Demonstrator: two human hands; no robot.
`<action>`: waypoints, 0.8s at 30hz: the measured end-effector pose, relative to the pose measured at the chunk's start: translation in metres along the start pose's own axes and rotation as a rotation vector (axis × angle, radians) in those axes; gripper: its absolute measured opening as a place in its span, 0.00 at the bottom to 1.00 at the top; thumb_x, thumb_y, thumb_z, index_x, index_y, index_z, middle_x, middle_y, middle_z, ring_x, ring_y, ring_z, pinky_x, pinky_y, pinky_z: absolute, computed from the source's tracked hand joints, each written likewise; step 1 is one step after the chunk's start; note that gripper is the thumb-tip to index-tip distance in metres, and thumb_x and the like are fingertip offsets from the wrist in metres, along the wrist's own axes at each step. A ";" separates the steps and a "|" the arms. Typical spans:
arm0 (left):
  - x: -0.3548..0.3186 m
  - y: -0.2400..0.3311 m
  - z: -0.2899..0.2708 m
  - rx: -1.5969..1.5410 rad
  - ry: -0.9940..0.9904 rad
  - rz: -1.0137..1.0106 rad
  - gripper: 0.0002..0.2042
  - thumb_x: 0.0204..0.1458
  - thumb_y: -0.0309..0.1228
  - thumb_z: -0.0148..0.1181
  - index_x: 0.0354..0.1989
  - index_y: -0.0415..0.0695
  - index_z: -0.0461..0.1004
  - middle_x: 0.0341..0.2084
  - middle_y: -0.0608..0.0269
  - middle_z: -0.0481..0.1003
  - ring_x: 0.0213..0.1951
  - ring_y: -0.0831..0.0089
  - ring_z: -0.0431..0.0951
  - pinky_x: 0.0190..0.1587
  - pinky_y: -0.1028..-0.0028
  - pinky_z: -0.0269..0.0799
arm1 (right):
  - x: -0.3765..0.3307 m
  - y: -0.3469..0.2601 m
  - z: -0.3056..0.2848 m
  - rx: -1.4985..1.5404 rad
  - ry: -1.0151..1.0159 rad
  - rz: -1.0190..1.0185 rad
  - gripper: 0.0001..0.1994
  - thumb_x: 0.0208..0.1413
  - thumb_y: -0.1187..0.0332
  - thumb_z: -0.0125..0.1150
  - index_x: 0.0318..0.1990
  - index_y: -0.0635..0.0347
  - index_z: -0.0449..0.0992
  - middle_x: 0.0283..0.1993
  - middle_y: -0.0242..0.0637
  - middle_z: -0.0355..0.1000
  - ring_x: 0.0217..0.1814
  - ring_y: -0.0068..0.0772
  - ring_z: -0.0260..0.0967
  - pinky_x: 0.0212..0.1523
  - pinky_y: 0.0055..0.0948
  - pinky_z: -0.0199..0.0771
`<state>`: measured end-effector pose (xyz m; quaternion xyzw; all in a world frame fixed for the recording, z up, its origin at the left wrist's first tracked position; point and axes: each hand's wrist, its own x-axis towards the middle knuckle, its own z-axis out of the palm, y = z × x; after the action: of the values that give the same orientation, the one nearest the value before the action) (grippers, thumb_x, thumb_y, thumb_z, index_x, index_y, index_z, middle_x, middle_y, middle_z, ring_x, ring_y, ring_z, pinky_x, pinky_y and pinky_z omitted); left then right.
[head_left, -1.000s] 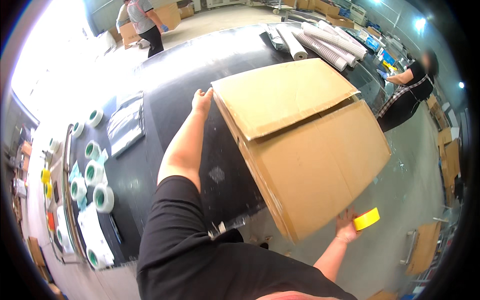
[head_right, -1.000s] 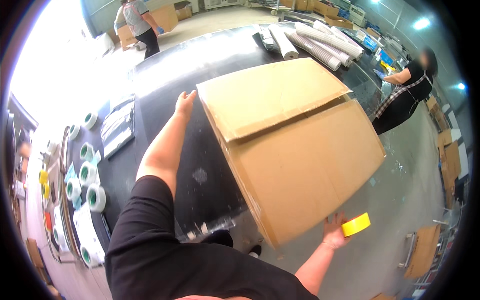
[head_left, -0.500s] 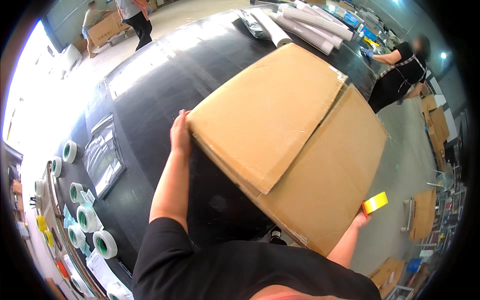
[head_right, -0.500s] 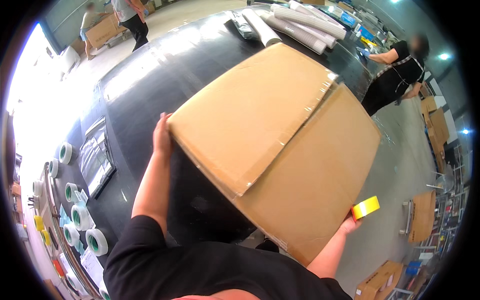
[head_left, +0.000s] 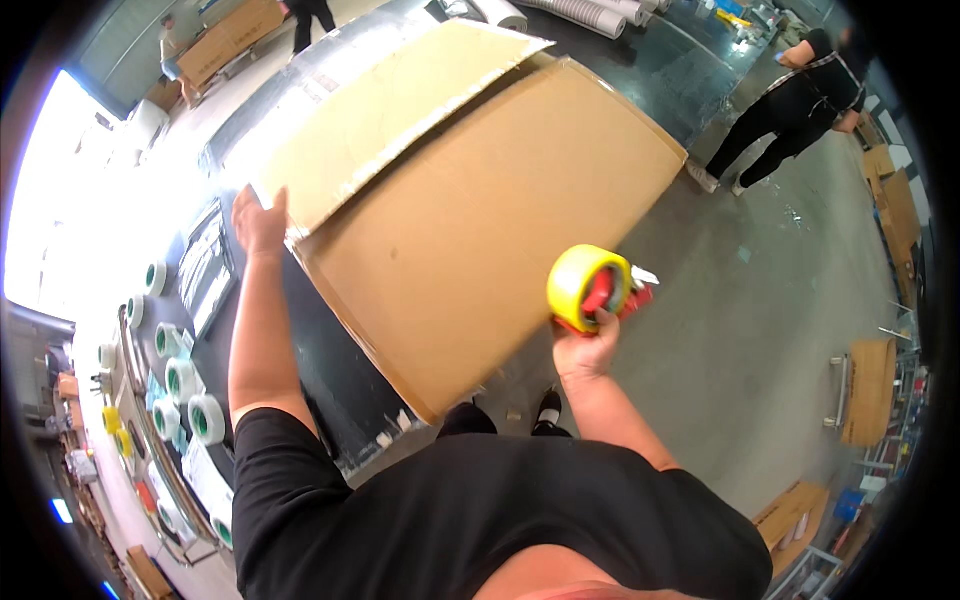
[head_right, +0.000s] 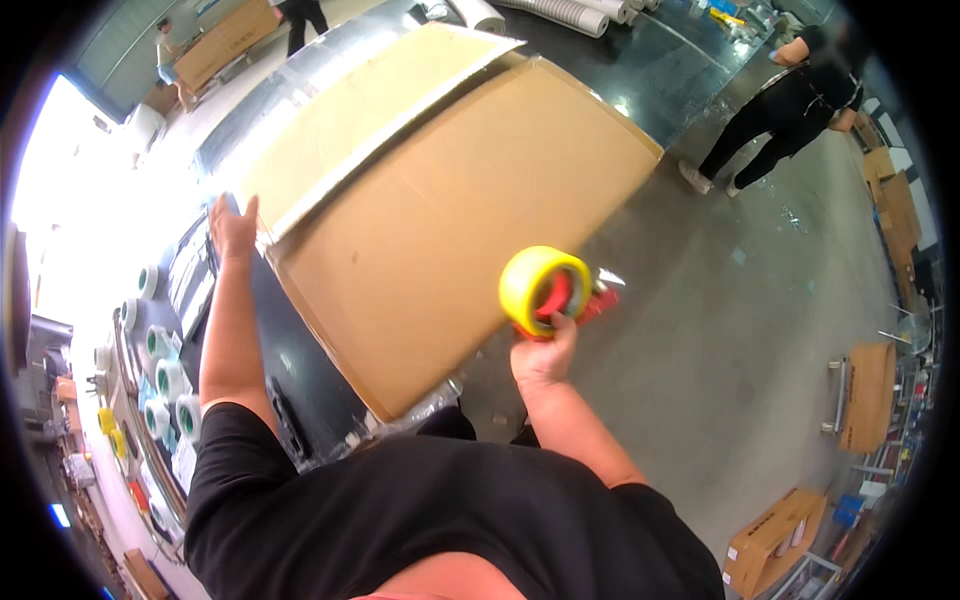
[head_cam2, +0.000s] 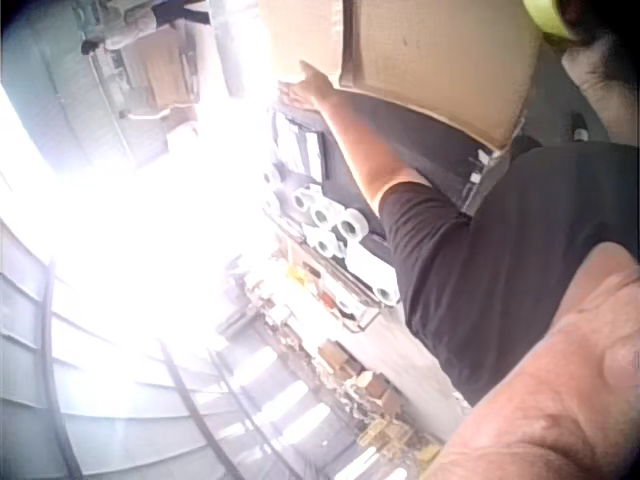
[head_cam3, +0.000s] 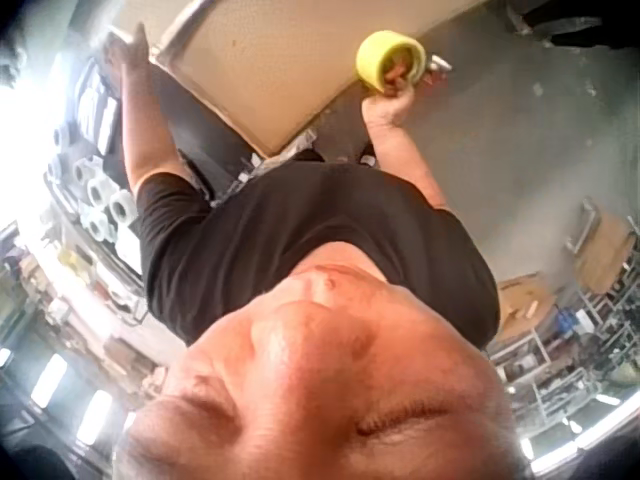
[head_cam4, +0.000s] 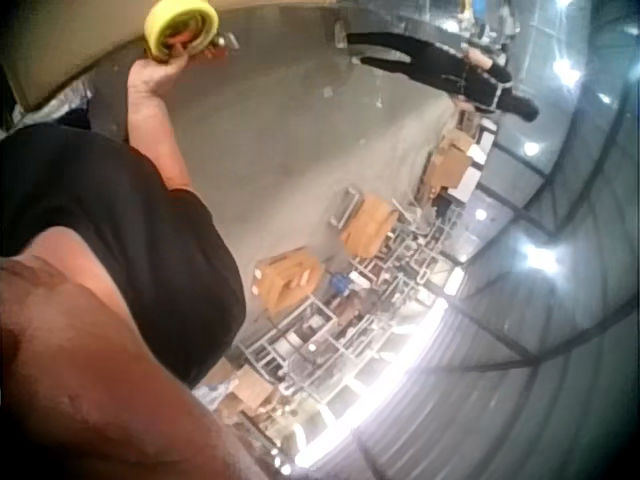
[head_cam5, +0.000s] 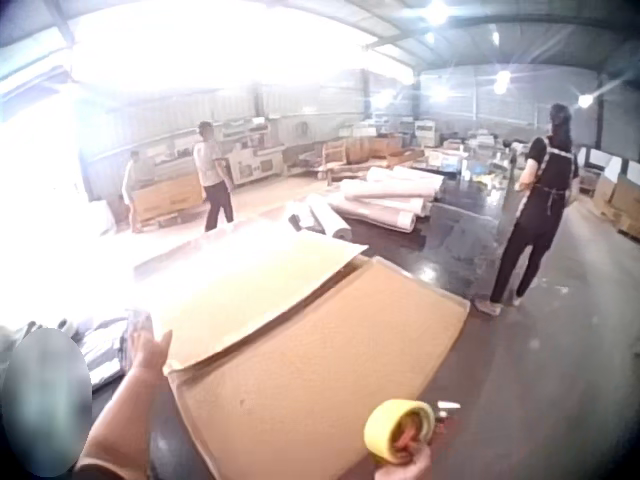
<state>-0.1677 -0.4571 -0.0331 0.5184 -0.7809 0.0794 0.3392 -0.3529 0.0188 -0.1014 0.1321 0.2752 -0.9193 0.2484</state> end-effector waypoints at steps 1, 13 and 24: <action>-0.017 0.030 -0.028 -0.047 -0.014 0.130 0.26 0.50 0.46 0.65 0.54 0.42 0.74 0.48 0.52 0.77 0.54 0.53 0.73 0.59 0.58 0.65 | -0.010 -0.005 0.005 0.049 -0.021 0.102 0.21 0.52 0.65 0.58 0.55 0.54 0.71 0.51 0.30 0.74 0.55 0.34 0.70 0.58 0.38 0.68; -0.014 0.106 -0.063 0.070 -0.848 -0.024 0.34 0.57 0.57 0.55 0.63 0.40 0.69 0.64 0.43 0.65 0.62 0.53 0.69 0.63 0.62 0.66 | 0.010 -0.167 -0.059 -0.140 -0.319 0.094 0.36 0.39 0.55 0.63 0.64 0.37 0.67 0.62 0.45 0.69 0.65 0.51 0.64 0.66 0.48 0.53; -0.177 0.260 -0.458 -0.117 -0.682 0.997 0.17 0.44 0.29 0.60 0.46 0.44 0.73 0.29 0.63 0.70 0.31 0.64 0.74 0.33 0.66 0.72 | 0.041 -0.391 0.020 0.032 -0.593 -0.446 0.28 0.57 0.55 0.49 0.61 0.64 0.68 0.74 0.63 0.48 0.78 0.56 0.44 0.74 0.53 0.31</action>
<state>-0.1458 0.0117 0.2647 0.0668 -0.9975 0.0151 0.0198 -0.5968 0.2755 0.0714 -0.1994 0.1987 -0.9533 0.1090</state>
